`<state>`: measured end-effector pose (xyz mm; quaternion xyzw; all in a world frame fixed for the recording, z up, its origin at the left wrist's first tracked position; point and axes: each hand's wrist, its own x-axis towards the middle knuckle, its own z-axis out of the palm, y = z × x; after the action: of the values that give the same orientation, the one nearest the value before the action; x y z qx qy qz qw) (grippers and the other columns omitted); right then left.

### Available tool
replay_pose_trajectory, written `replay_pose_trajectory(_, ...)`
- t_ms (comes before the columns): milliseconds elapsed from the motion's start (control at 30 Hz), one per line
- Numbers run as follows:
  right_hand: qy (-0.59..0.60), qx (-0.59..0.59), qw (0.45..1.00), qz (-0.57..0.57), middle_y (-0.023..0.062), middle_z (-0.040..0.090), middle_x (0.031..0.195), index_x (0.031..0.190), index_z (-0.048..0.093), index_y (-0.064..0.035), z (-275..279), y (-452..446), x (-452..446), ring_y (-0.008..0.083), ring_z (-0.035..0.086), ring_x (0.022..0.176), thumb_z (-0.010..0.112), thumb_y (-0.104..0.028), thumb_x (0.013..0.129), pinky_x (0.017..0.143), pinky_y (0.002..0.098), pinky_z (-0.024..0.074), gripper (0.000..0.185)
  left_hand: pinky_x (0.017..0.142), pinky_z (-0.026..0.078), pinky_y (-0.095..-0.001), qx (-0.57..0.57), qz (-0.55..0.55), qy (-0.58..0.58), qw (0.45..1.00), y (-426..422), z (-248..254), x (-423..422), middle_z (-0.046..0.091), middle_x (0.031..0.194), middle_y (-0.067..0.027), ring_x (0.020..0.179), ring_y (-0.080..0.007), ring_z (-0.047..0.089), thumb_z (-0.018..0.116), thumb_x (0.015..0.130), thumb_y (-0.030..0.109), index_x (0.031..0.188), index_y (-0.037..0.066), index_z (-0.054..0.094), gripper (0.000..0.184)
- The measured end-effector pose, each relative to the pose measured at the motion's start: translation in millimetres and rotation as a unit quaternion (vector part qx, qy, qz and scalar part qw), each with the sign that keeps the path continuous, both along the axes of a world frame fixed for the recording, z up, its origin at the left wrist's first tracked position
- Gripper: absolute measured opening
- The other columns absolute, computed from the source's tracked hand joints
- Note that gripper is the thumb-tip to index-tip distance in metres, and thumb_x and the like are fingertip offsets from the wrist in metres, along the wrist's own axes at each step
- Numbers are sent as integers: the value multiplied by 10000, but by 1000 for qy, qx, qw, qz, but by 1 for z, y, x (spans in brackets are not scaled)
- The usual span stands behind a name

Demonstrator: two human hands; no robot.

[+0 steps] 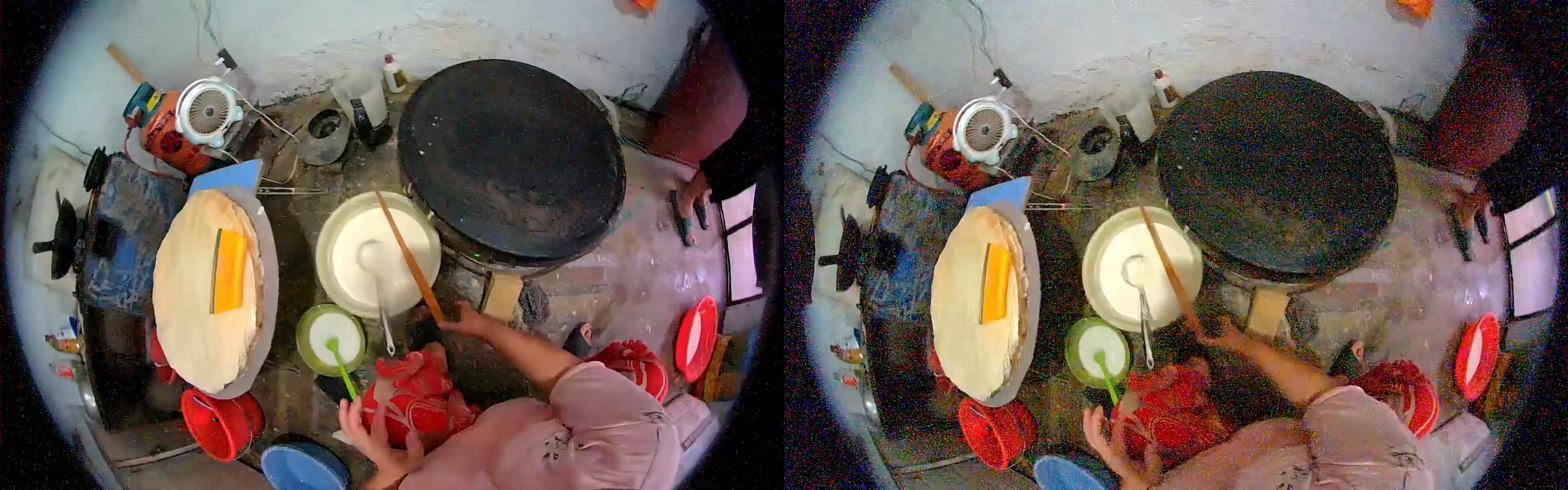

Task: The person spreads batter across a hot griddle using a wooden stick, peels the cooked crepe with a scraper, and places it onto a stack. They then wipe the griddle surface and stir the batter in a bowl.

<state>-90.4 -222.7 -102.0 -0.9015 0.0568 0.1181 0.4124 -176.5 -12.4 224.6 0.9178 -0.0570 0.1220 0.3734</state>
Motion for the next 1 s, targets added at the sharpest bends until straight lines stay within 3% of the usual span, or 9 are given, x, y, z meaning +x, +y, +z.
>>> replay_pose_trajectory(100, 23, 161, 983, -86, 174, 607, 990, 1110, 421, 46, -24, 35, 36, 275, 597, 863, 627, -499, 743, 687, 412, 487, 689, 937, 219, -563, 103, -42, 4, 994, 13, 1, -1, 322, 1260, -220, 1195, -464, 234, 551, 703, 294, 1077, -33, 513, 498)
replay_pose_trajectory(167, 227, 357, 900, -102, 191, 616, 950, 1137, 425, 42, 67, 31, 56, 301, 594, 893, 578, -469, 793, 766, 432, 469, 634, 941, 221, -555, 96, -37, -22, 994, 12, -5, -2, 326, 1259, -211, 1200, -459, 228, 553, 692, 291, 1066, -38, 524, 499)
replay_pose_trajectory(300, 42, 81, 992, -92, 173, 622, 972, 1145, 490, -57, 130, 16, 50, 295, 598, 917, 502, -404, 857, 791, 397, 462, 452, 937, 229, -562, 51, -42, 1, 998, 10, 18, 7, 324, 1260, -210, 1195, -442, 245, 537, 721, 303, 1095, 1, 528, 481)
replay_pose_trajectory(400, -161, 166, 971, -57, 112, 532, 1185, 1259, 434, -126, 159, -19, 38, 312, 526, 1059, 402, -280, 915, 904, 368, 410, 378, 951, 253, -549, 21, -29, -18, 999, 11, 6, -4, 209, 1392, -193, 1255, -408, 215, 469, 851, 455, 1214, 64, 502, 535)
replay_pose_trajectory(467, -222, -17, 973, -53, 114, 497, 1228, 1267, 426, -110, 217, -63, 43, 254, 499, 1111, 386, -213, 922, 922, 306, 395, 362, 944, 241, -558, 46, -39, -4, 998, 16, 14, -2, 267, 1326, -203, 1223, -425, 236, 501, 800, 392, 1162, 44, 512, 502)
replay_pose_trajectory(567, -220, -11, 930, -294, 168, 535, 1156, 1170, 507, -32, 243, -119, 62, 290, 507, 1090, 427, -128, 894, 898, 324, 405, 303, 938, 225, -569, 62, -56, -3, 997, 18, 14, -3, 323, 1258, -215, 1192, -443, 254, 534, 755, 336, 1114, 26, 515, 475)
replay_pose_trajectory(667, -213, -109, 967, -89, 191, 582, 1042, 1137, 540, -46, 224, -118, 53, 330, 574, 938, 459, -167, 881, 793, 352, 458, 295, 939, 220, -574, 55, -72, -17, 996, 17, 11, -7, 325, 1254, -220, 1192, -447, 251, 543, 755, 330, 1117, 27, 504, 473)
replay_pose_trajectory(767, -148, -140, 945, -255, 217, 597, 919, 1197, 500, -99, 232, -133, 54, 341, 587, 779, 455, -194, 886, 668, 419, 452, 329, 940, 219, -578, 49, -90, -30, 994, 15, 14, -9, 332, 1248, -226, 1187, -452, 253, 552, 745, 307, 1122, 25, 494, 475)
replay_pose_trajectory(1000, -151, -31, 963, -223, 132, 586, 1080, 1188, 523, -141, 220, -115, 3, 276, 574, 981, 478, -164, 878, 810, 334, 452, 314, 934, 232, -584, 19, -109, -109, 988, 15, -3, -14, 350, 1233, -234, 1175, -455, 275, 542, 748, 283, 1123, 7, 490, 469)
